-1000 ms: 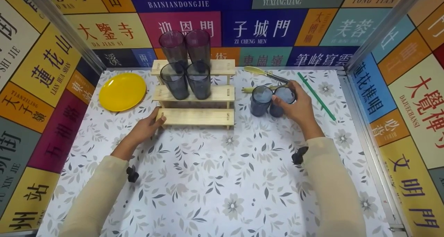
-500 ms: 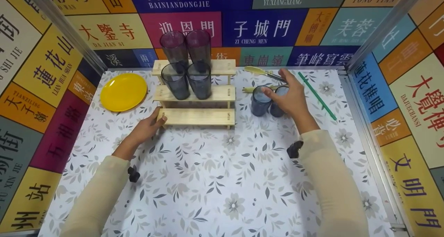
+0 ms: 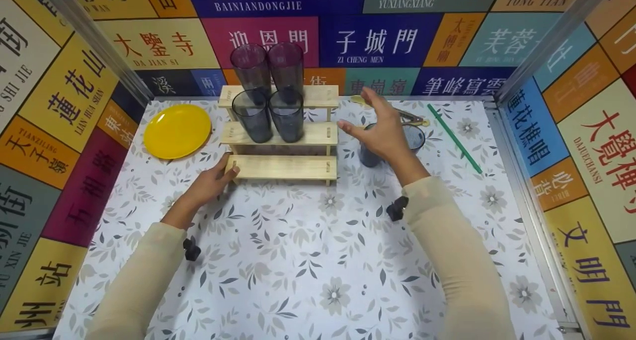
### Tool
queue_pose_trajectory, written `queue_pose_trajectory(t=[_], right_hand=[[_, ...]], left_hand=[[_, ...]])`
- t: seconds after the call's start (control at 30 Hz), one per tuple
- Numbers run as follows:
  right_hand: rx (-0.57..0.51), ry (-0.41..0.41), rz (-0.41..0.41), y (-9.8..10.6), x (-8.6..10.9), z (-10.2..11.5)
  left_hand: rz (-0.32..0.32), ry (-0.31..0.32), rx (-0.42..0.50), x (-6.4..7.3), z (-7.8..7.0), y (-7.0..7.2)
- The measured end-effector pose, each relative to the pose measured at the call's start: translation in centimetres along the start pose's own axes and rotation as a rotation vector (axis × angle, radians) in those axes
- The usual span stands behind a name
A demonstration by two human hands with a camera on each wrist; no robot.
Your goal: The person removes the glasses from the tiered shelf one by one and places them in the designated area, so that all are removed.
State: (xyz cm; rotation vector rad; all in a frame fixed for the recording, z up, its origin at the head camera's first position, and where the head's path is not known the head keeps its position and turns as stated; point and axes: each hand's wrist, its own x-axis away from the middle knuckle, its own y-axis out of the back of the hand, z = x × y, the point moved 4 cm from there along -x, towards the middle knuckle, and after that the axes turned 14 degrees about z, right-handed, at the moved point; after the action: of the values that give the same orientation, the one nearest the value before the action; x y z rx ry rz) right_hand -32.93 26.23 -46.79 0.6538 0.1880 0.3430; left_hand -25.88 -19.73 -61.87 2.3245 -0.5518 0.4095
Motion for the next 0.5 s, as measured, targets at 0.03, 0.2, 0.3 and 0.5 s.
queue_pose_trajectory(t=[0.03, 0.2, 0.3, 0.5], right_hand=[[-0.005, 0.016, 0.004, -0.4, -0.3, 0.3], [-0.024, 0.063, 0.026, -2.1, -1.6, 1.9], [-0.039, 0.082, 0.038, -3.1, -2.3, 2.7], [-0.05, 0.133, 0.046, -4.9, -3.5, 4.2]], left_hand=[[0.001, 0.0, 0.002, 0.0, 0.0, 0.0], [-0.002, -0.01, 0.002, 0.1, -0.1, 0.0], [-0.008, -0.028, -0.019, 0.1, -0.1, 0.0], [-0.012, -0.048, -0.022, 0.1, -0.2, 0.1]])
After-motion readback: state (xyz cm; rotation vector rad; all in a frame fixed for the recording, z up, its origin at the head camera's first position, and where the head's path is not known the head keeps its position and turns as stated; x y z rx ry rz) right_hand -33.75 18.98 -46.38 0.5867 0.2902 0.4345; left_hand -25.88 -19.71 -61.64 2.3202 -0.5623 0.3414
